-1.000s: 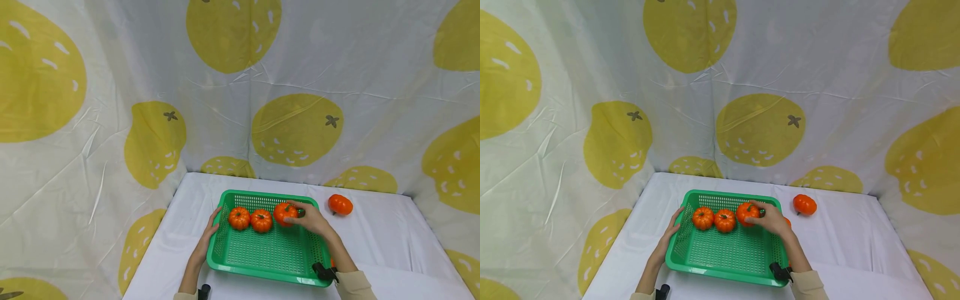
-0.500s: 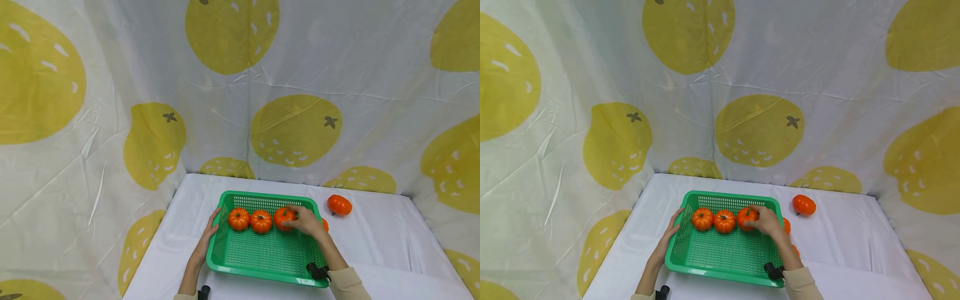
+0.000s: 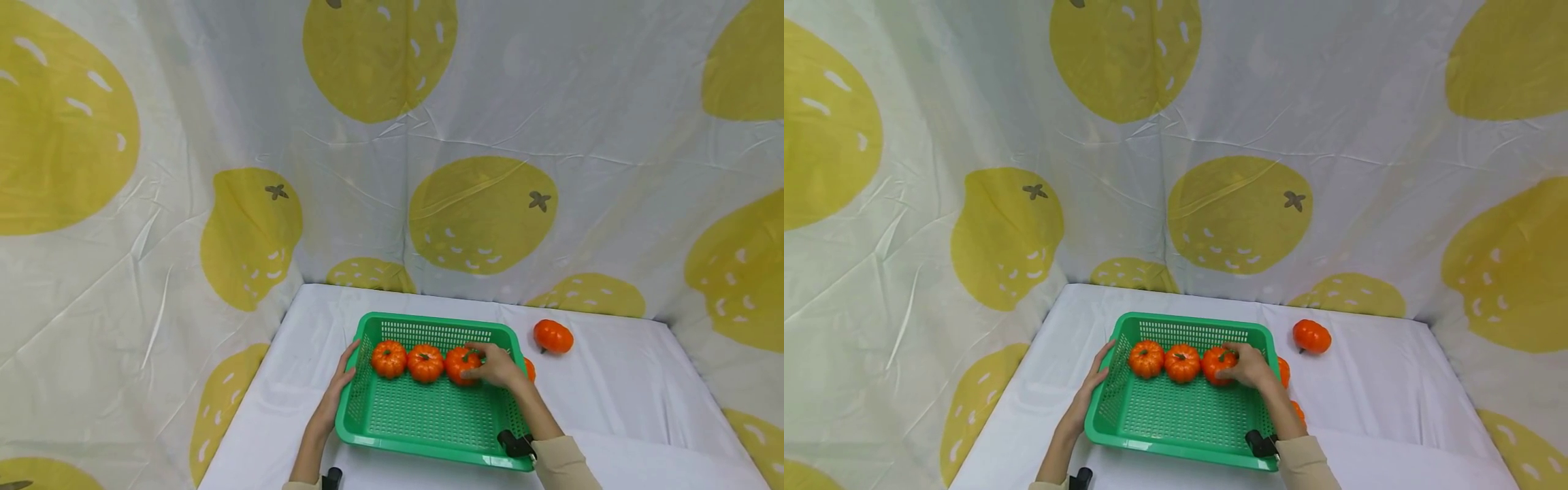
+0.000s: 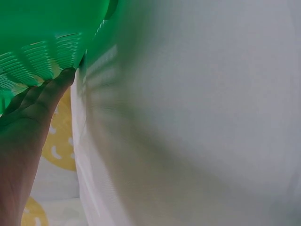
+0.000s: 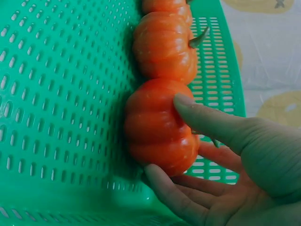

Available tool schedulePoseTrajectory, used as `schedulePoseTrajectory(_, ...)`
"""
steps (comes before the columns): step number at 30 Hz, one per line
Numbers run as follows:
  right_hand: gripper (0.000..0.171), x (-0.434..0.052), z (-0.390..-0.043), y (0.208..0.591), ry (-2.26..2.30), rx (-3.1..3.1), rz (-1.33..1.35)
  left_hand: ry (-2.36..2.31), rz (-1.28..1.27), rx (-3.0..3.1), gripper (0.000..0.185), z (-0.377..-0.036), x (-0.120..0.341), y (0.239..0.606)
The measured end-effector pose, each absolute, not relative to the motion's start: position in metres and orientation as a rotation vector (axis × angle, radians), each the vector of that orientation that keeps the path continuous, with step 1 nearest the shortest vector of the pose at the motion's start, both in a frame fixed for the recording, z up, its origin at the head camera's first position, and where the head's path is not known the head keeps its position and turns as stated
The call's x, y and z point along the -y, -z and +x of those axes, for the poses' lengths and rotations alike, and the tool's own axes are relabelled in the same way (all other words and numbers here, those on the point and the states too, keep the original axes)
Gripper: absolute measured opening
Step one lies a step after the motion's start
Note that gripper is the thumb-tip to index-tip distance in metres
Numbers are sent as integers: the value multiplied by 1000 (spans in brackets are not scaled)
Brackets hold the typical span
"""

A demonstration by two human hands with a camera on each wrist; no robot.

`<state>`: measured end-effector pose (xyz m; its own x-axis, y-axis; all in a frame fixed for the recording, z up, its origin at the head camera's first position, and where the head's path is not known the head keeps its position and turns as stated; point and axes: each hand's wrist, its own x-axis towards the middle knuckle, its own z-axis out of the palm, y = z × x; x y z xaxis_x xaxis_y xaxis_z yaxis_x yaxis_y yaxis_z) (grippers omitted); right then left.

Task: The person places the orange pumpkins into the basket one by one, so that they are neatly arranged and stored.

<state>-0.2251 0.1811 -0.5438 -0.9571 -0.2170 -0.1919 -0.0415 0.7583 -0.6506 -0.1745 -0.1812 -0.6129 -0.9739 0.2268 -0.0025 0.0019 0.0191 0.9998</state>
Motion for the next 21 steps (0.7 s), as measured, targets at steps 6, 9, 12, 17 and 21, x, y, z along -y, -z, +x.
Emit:
schedulePoseTrajectory(6,73,-183,-225,544,966,-2695,-218,-2077,246,-2124,55,-175,181,613)
schedulePoseTrajectory(9,77,-183,-224,543,954,-2694,-226,-2072,247,-2129,55,-174,181,614)
schedulePoseTrajectory(12,77,-182,-223,542,957,-2694,-214,-2077,244,-2121,55,-174,181,614)
schedulePoseTrajectory(17,74,-181,-224,541,953,-2692,-172,-2081,254,-2100,55,-174,181,613)
schedulePoseTrajectory(21,74,-180,-225,541,958,-2688,-180,-2090,252,-2097,55,-175,181,612)
